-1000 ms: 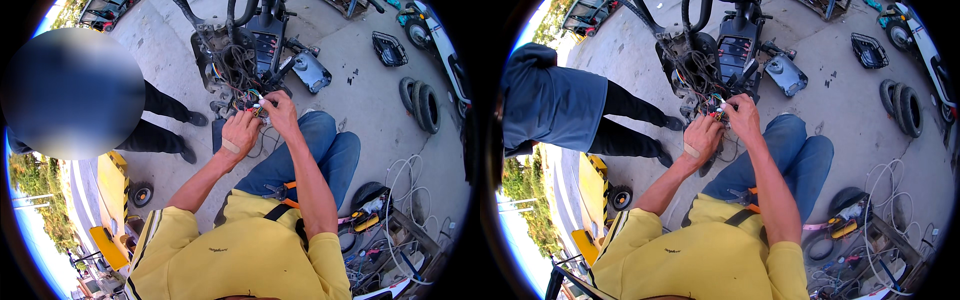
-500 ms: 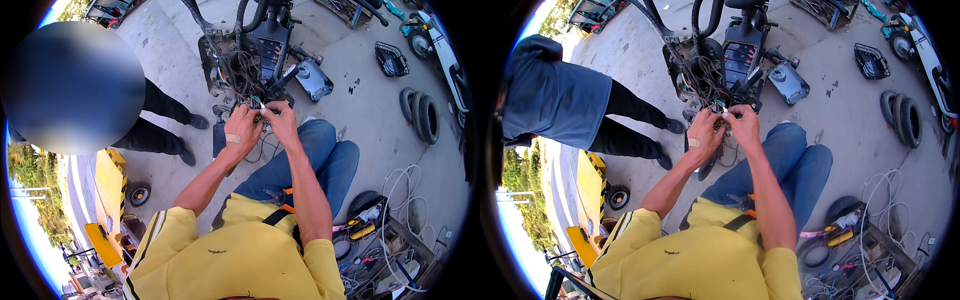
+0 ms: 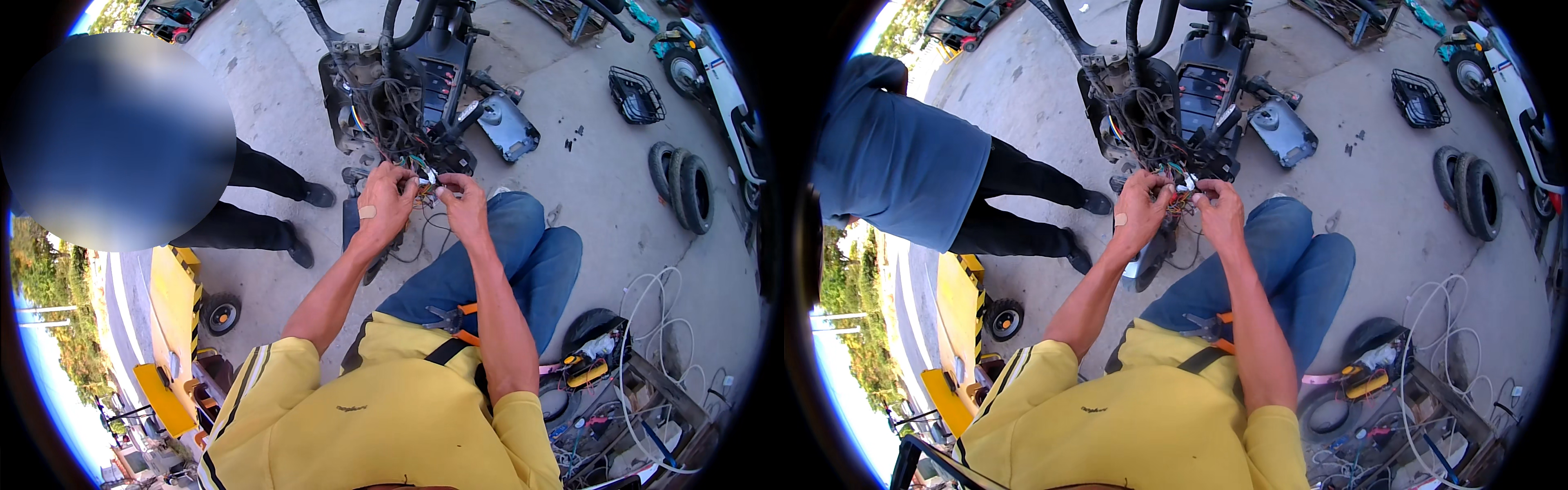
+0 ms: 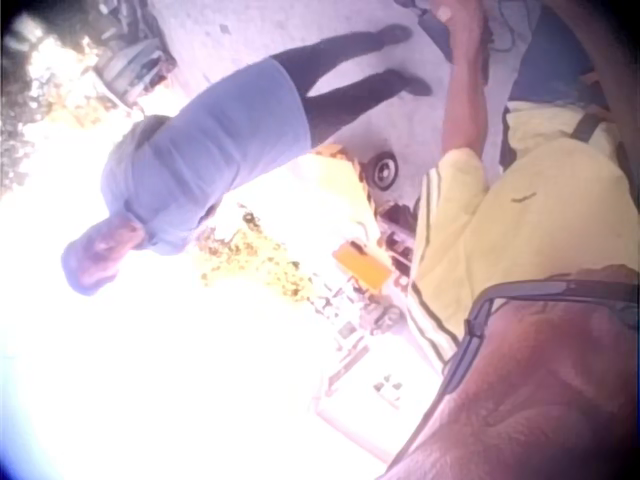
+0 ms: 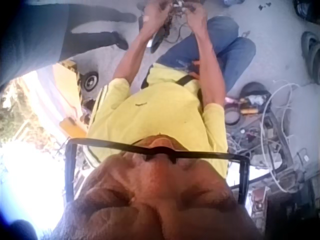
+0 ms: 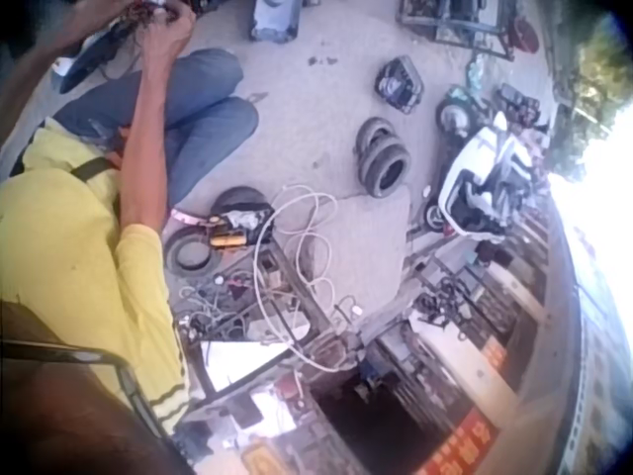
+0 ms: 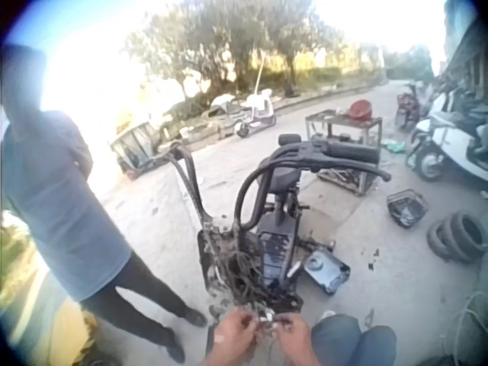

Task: The person sits on the ground and uses pliers to strip and twist wires on a scooter's exposed wiring harness. They repeatedly cut insulation, twist wire ends, and adjust connections within the harness.

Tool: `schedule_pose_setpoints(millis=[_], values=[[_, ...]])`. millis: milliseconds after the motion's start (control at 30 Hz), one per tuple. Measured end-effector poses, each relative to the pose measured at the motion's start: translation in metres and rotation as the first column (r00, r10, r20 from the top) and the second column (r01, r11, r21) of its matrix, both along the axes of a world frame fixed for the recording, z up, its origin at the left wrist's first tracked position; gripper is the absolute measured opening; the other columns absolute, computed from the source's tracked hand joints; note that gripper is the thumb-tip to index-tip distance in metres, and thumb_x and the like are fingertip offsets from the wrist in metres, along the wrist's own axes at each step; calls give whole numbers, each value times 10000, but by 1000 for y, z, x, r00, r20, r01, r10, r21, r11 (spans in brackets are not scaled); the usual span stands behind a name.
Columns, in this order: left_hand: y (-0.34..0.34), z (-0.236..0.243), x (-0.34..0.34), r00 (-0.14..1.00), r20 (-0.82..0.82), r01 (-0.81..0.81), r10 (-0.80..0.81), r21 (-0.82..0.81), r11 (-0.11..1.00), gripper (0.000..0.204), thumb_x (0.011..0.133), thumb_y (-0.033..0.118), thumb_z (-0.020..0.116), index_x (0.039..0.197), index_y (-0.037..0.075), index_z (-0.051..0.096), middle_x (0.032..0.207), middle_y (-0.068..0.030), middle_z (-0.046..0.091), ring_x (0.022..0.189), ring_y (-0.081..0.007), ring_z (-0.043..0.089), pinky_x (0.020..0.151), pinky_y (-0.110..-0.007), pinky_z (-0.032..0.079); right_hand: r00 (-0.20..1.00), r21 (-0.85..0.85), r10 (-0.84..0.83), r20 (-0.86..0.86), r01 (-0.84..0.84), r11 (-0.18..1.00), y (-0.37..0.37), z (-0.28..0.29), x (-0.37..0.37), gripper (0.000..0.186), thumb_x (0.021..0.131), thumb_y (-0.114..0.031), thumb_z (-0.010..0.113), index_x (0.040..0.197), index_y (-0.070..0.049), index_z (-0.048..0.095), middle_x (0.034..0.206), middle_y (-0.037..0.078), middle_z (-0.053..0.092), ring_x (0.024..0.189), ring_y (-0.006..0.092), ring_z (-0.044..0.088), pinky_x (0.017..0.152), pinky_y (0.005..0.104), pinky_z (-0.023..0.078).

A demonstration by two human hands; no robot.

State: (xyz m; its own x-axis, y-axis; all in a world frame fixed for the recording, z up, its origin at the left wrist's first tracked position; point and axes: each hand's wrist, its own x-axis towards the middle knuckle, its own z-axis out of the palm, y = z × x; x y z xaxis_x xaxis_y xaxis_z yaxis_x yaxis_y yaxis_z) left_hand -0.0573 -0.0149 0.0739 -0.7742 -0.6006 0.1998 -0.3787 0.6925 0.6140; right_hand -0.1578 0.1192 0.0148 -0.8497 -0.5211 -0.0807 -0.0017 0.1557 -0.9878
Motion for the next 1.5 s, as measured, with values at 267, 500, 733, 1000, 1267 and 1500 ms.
schedule_pose_setpoints(millis=[267, 500, 733, 1000, 1267, 1500], values=[[27, 2, -11, 992, 113, 1, 57, -458, 889, 261, 816, 324, 843, 904, 80, 811, 1105, -78, 561, 1065, -310, 515, 914, -468, 416, 993, -95, 17, 114, -6, 995, -2, -24, 1, 270, 911, -31, 705, 1170, 31, 744, 1068, 153, 757, 956, 227, 740, 873, 364, 580], [22, -17, -17, 998, 40, -39, 56, -332, 943, 232, 856, 274, 810, 917, 50, 814, 1369, -143, 545, 1269, -371, 430, 1077, -487, 347, 990, -123, 11, 139, 6, 992, 2, -17, 3, 223, 913, -20, 708, 1124, 29, 765, 1068, 139, 746, 910, 220, 742, 844, 342, 586], [-13, -27, -8, 997, -33, -57, 67, 240, 969, 288, 971, 228, 717, 1037, -40, 797, 1448, -170, 514, 1335, -336, 432, 1106, -432, 389, 994, -41, 1, -112, -6, 999, 0, 1, 8, 214, 870, -101, 784, 1079, -69, 813, 1147, 108, 644, 1016, 267, 662, 885, 379, 543], [-21, -5, -9, 997, -65, 4, 33, 498, 867, 365, 1040, 256, 668, 1040, -96, 764, 1447, -141, 493, 1298, -252, 493, 1053, -369, 433, 953, -91, -51, -299, 25, 996, -9, 20, 9, 192, 846, -140, 810, 1024, -72, 819, 1163, 99, 620, 1079, 295, 582, 960, 411, 491], [-22, -5, -11, 994, -100, 22, 43, 572, 820, 322, 1028, 237, 691, 1094, -65, 783, 1432, -161, 507, 1321, -260, 479, 1082, -371, 427, 944, -62, -40, -327, 21, 998, -11, 22, 11, 172, 850, -143, 803, 987, -38, 790, 1183, 105, 623, 1100, 310, 583, 961, 425, 490], [-15, -1, -13, 999, 26, 38, -44, 201, 979, 241, 938, 238, 773, 1107, 76, 826, 1439, -175, 522, 1353, -355, 430, 1131, -469, 391, 992, -166, -86, -87, 71, 984, -17, 1, 6, 147, 877, -97, 779, 994, -8, 768, 1213, 128, 609, 1127, 291, 607, 970, 377, 494]])
